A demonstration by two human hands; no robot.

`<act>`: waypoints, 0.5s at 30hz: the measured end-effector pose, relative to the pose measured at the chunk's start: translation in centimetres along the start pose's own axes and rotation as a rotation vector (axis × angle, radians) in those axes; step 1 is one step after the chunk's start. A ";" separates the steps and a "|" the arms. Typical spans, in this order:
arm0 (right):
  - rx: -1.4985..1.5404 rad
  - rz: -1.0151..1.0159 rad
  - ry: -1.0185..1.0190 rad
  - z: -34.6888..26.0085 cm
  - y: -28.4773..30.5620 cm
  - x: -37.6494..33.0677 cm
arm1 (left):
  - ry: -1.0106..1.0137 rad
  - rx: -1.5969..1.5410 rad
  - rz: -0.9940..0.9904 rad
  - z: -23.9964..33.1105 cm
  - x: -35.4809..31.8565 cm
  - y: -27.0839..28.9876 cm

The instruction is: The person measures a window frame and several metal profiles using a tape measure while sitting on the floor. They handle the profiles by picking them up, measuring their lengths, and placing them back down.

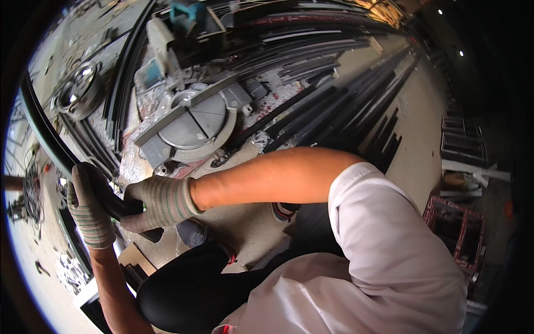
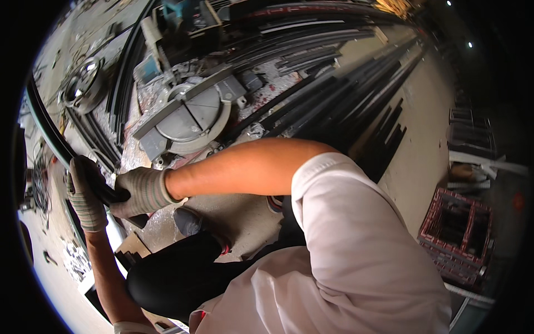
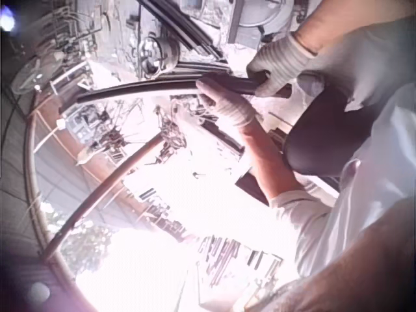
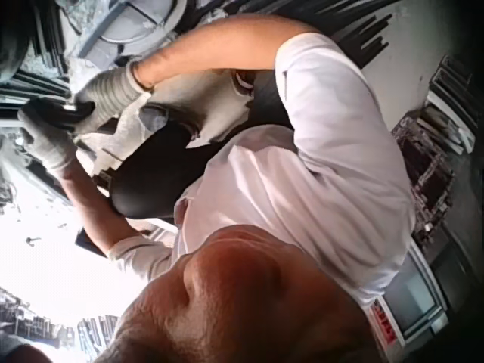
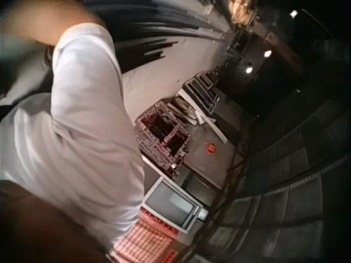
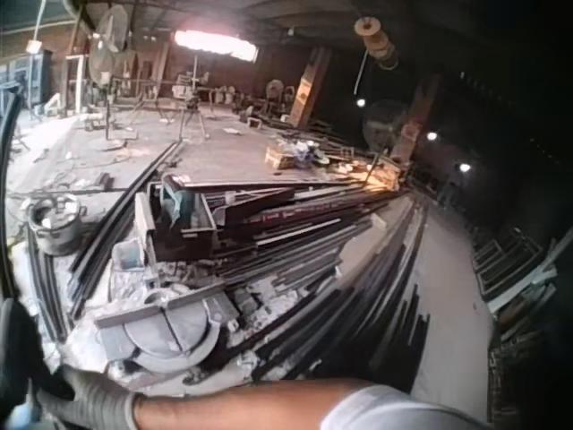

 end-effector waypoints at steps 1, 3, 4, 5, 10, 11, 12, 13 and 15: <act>-0.085 0.051 0.075 -1.5 1.3 0.1 | -0.028 0.015 -0.065 0.8 0.9 -1.2; 0.140 0.034 -0.036 -2.3 3.7 -1.3 | 0.002 0.001 -0.052 2.0 1.8 -3.4; 0.164 0.061 0.001 -2.4 4.8 -1.4 | 0.004 -0.010 -0.051 3.2 2.0 -4.9; 0.106 0.082 0.051 -2.8 6.2 -1.8 | 0.007 -0.023 -0.049 4.1 2.2 -6.3; -0.051 0.176 0.167 -2.8 13.1 -5.0 | -0.137 0.067 -0.251 7.4 2.8 -14.5; -0.080 0.202 0.148 -1.9 14.7 -5.8 | -0.194 0.113 -0.293 7.7 2.4 -16.0; -0.078 0.219 0.075 -1.0 16.3 -6.7 | -0.295 0.144 -0.237 7.2 2.1 -16.5; -0.032 0.226 0.058 -0.3 18.0 -7.3 | -0.253 0.164 -0.377 6.7 1.7 -17.6; 0.090 0.287 0.141 3.1 22.0 -9.5 | -0.168 0.257 -0.560 5.2 -0.8 -21.4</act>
Point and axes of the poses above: each hand's wrist, its own x-axis towards the middle knuckle, its own y-axis out of the back of the hand, z = x × y, the point moved 10 cm from there along x, towards the middle knuckle, and after that the axes turned 8 degrees about x, right-handed, at the moved point
